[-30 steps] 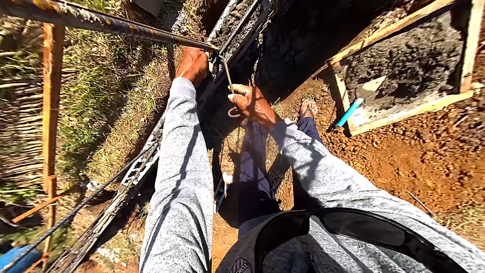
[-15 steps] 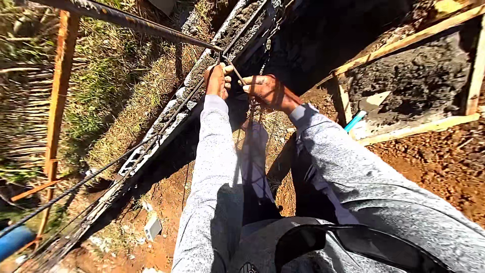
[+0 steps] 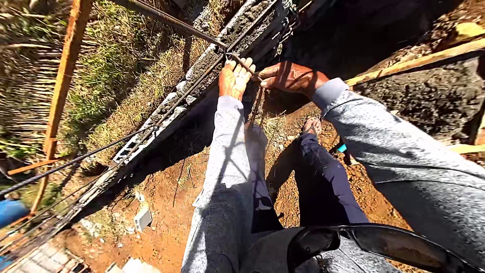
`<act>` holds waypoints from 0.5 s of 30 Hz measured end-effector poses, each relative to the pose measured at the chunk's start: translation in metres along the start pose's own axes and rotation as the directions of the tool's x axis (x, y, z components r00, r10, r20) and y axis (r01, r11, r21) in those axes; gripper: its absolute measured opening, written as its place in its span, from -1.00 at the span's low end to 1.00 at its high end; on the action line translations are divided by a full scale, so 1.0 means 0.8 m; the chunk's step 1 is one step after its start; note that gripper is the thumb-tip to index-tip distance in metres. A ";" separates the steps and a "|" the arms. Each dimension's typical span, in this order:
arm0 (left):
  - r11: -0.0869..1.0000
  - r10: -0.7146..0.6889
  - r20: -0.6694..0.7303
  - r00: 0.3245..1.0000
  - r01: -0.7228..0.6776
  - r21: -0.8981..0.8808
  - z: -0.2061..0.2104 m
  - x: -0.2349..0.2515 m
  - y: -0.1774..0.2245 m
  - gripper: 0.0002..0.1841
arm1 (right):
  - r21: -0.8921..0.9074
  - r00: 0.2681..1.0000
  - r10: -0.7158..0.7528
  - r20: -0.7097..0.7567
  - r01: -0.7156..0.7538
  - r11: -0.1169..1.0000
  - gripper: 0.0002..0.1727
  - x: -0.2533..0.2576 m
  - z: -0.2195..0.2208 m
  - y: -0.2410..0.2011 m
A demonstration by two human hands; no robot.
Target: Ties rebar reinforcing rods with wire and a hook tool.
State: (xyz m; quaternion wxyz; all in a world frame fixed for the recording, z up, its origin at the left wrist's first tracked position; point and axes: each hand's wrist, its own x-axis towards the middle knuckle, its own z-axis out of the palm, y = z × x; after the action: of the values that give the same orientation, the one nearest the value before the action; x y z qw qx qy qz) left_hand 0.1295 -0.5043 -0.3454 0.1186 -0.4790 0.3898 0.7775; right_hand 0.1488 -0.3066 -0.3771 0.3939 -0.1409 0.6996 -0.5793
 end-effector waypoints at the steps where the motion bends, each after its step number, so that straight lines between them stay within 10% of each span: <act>1: 0.999 0.010 0.012 1.000 -0.009 -0.040 0.001 0.002 -0.004 -0.59 | -0.039 1.000 -0.004 0.005 0.005 0.999 -0.70 0.000 -0.004 -0.001; 5: 0.987 0.068 0.020 0.997 -0.065 -0.144 0.008 0.011 -0.019 -0.74 | -0.036 0.997 0.022 -0.079 -0.025 0.999 -0.73 -0.002 -0.004 -0.003; 8: 0.974 0.083 0.042 0.996 -0.072 -0.217 0.013 0.013 -0.023 -0.78 | 0.352 0.928 0.230 -0.291 -0.119 0.928 -0.48 -0.021 0.022 0.009; 11: 0.947 0.082 0.011 0.997 -0.075 -0.312 0.020 0.013 -0.024 -0.85 | 0.874 0.877 0.448 -0.172 -0.073 0.479 -0.52 -0.044 0.068 0.013; 15: 0.956 0.088 0.004 0.996 -0.083 -0.282 0.020 0.015 -0.028 -0.80 | 0.988 0.940 0.317 -0.124 0.148 -0.052 -0.59 -0.045 0.128 -0.002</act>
State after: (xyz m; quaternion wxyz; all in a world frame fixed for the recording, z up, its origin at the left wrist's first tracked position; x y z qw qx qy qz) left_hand 0.1255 -0.4804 -0.3623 0.0188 -0.4673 0.2945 0.8334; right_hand 0.2450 -0.3557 -0.3635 0.2894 0.3278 0.1220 -0.8910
